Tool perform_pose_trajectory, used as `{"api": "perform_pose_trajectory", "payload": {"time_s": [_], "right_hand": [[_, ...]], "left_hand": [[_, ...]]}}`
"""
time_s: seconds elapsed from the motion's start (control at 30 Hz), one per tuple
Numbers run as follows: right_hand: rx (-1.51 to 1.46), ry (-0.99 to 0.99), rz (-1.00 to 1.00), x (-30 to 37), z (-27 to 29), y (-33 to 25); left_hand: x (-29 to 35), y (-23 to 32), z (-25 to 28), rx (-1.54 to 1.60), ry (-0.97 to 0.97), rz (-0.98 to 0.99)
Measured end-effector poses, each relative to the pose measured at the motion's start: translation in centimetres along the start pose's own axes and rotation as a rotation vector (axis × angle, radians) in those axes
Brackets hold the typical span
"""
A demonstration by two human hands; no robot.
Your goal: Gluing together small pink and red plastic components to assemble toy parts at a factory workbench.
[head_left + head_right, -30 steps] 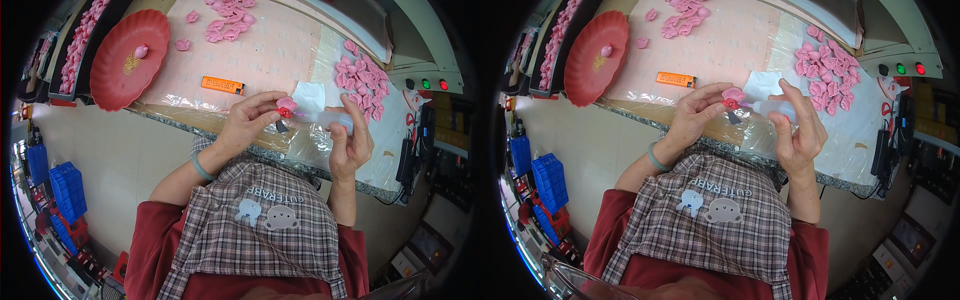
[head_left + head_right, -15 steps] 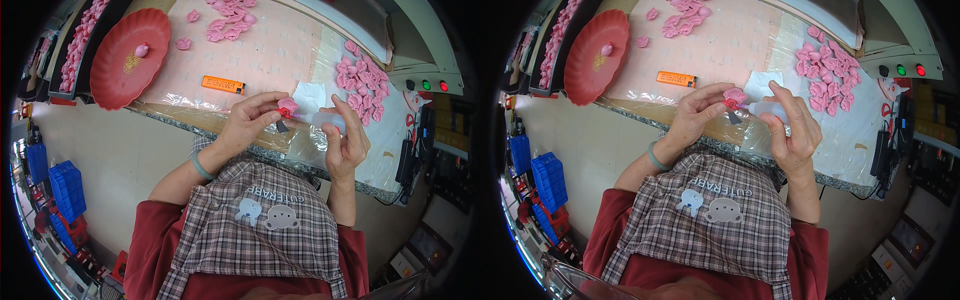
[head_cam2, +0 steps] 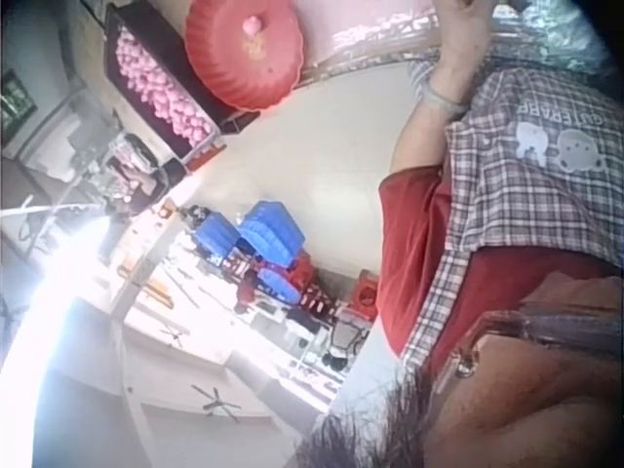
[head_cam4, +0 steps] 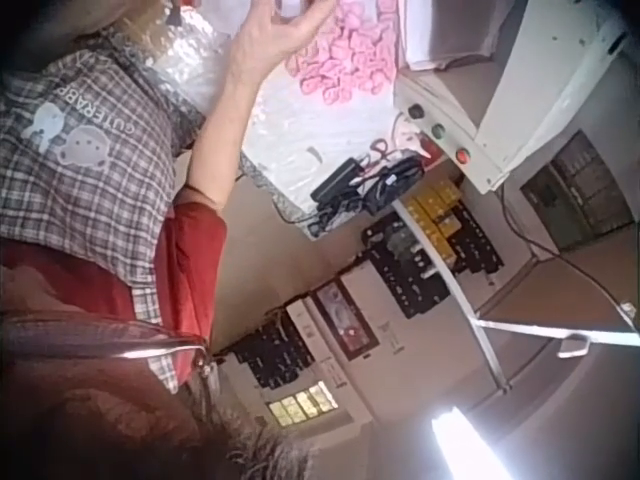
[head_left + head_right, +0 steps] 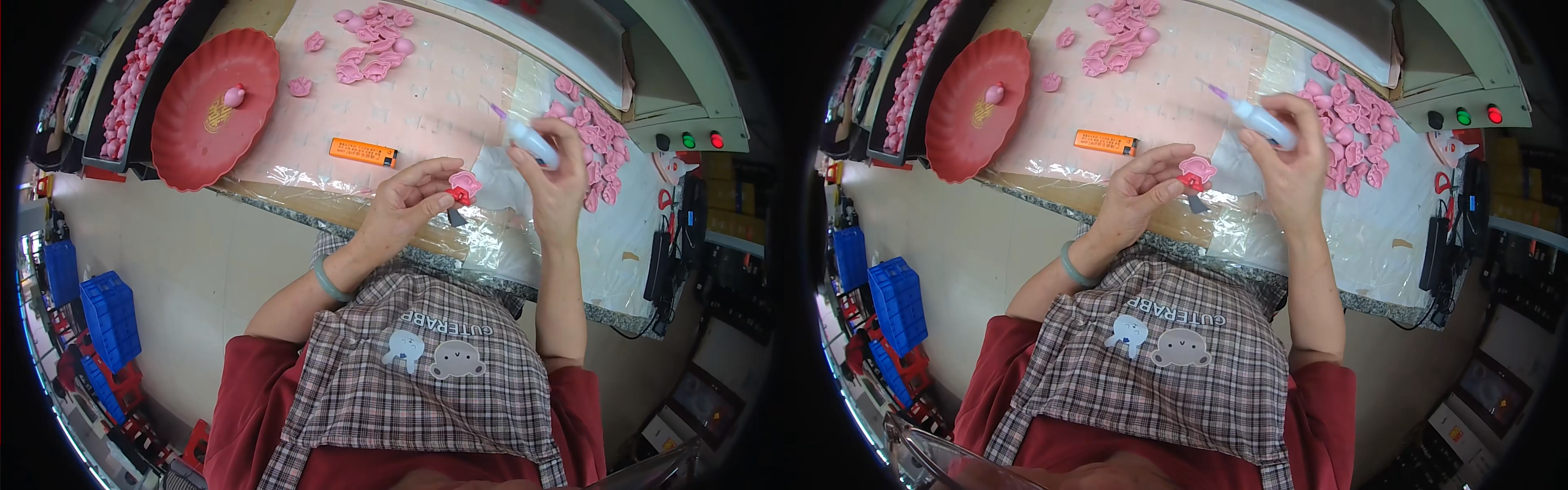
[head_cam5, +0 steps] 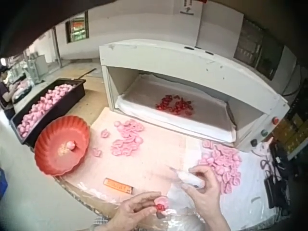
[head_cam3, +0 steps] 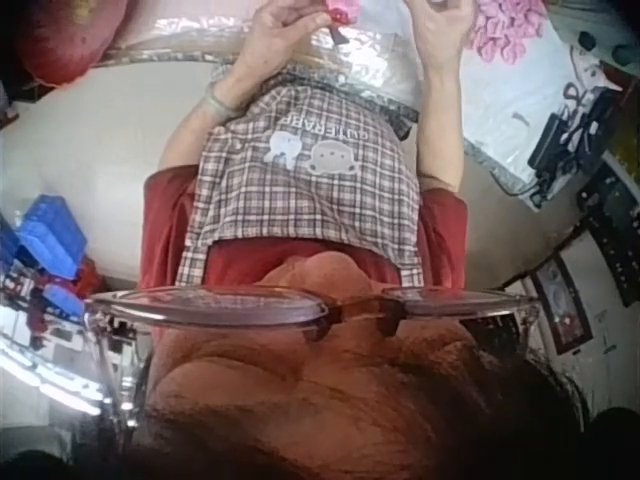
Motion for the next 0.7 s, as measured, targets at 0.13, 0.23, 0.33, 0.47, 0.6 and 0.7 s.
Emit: {"api": "perform_pose_trajectory", "payload": {"time_s": [0.13, 0.23, 0.33, 0.47, 0.6, 0.7], "right_hand": [[0.489, -0.122, 0.099, -2.0, -3.4, 0.4], [0.548, -0.14, 0.066, -2.7, -5.1, 2.1], [0.529, -0.14, 0.103, -2.5, -6.0, 1.5], [0.524, -0.05, 0.142, -0.9, -3.2, -0.7], [0.72, 0.169, 0.077, 1.0, 3.8, -1.1], [0.694, 0.248, -0.011, 2.1, 8.7, -1.0]], "left_hand": [[0.1, -0.4, 0.0, 0.037, -0.025, 0.029], [0.1, -0.9, -0.1, 0.035, -0.027, 0.049], [0.4, -0.7, 0.2, 0.016, -0.028, 0.04], [0.4, -0.6, 0.4, 0.02, -0.008, 0.011], [0.3, -1.0, 0.3, -0.007, -0.047, 0.019], [0.2, -0.9, 0.2, -0.023, -0.038, 0.016]]}}
Point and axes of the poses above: each hand's wrist, its own x-axis away from the middle knuckle, its own z-axis out of the back of the hand, y = z × x, the point moved 6 cm from there along -x, towards the middle knuckle, and after that the axes turned 14 degrees about -z, right-handed, at the moved point
